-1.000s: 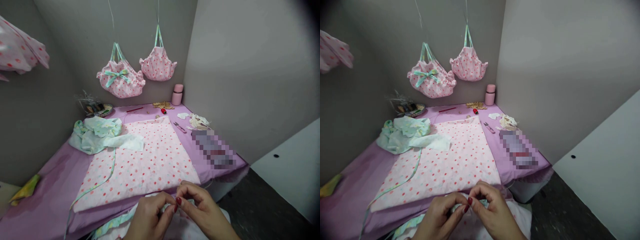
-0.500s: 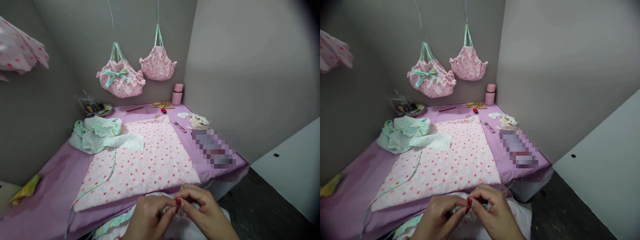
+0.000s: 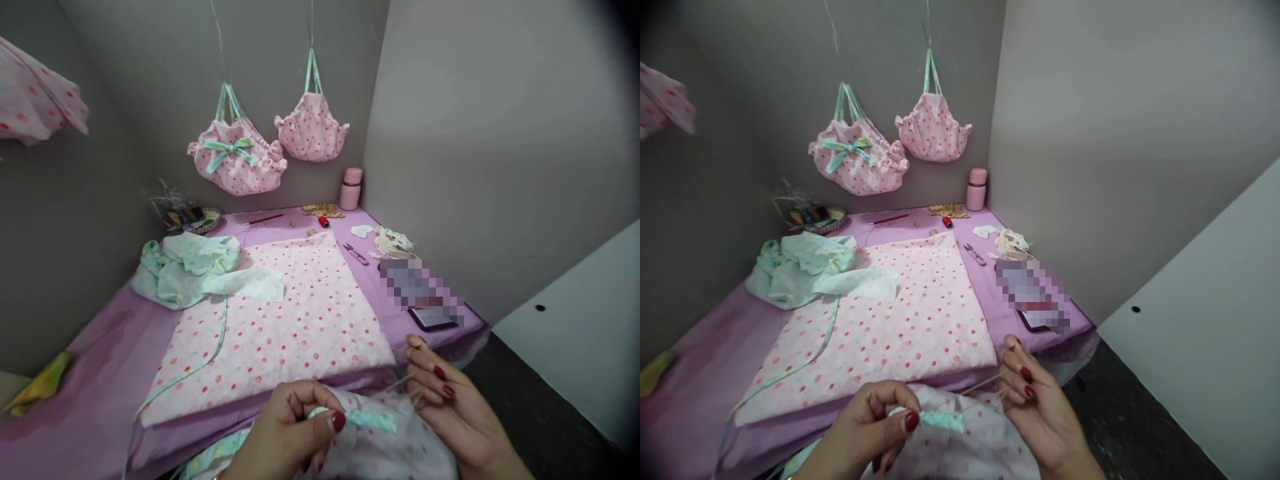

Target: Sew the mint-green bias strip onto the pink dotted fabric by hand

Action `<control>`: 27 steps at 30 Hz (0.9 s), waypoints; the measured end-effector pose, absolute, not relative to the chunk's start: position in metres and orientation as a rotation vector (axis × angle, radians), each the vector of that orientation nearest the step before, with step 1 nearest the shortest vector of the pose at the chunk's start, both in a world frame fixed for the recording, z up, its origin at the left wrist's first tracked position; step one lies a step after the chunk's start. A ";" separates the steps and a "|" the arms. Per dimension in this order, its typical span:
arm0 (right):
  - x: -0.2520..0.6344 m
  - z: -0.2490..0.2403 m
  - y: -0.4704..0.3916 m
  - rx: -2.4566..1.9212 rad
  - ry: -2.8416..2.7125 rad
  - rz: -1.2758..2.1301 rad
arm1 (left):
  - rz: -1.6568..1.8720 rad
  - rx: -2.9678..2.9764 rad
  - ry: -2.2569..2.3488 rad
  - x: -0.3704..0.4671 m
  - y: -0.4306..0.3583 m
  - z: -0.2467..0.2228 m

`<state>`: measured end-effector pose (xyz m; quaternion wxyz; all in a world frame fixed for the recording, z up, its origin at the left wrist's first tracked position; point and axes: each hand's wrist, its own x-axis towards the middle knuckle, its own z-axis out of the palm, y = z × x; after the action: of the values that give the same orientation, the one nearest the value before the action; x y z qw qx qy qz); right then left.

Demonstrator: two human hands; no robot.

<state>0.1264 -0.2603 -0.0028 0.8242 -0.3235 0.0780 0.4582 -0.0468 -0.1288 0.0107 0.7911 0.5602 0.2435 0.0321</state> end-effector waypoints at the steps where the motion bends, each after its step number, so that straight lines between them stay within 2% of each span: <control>1: 0.133 -0.005 -0.266 -0.736 0.153 0.937 | 0.069 1.157 0.528 -0.047 -0.127 0.011; 6: 0.164 -0.026 -0.301 -0.997 0.181 0.705 | 0.124 1.046 0.492 -0.051 -0.121 0.014; 12: 0.186 -0.032 -0.325 -0.827 0.493 0.727 | 0.205 0.994 0.513 -0.058 -0.111 0.018; 16: 0.184 -0.030 -0.327 -0.777 0.264 0.666 | 0.278 0.951 0.546 -0.065 -0.102 0.021; 18: 0.182 -0.041 -0.330 -0.982 0.065 0.624 | 0.323 0.916 0.561 -0.069 -0.098 0.023; 20: 0.183 -0.060 -0.337 -1.404 -0.039 0.501 | 0.369 0.884 0.562 -0.073 -0.093 0.026; 23: 0.187 -0.095 -0.352 -1.866 0.011 0.250 | 0.432 0.824 0.551 -0.077 -0.088 0.028; 27: 0.180 -0.117 -0.356 -1.860 0.021 0.093 | 0.432 0.809 0.551 -0.075 -0.091 0.028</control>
<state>0.1797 -0.3561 -0.1171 0.5968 -0.8013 0.0089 0.0399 -0.0752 -0.0905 0.0280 0.8603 0.3853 0.2626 0.2060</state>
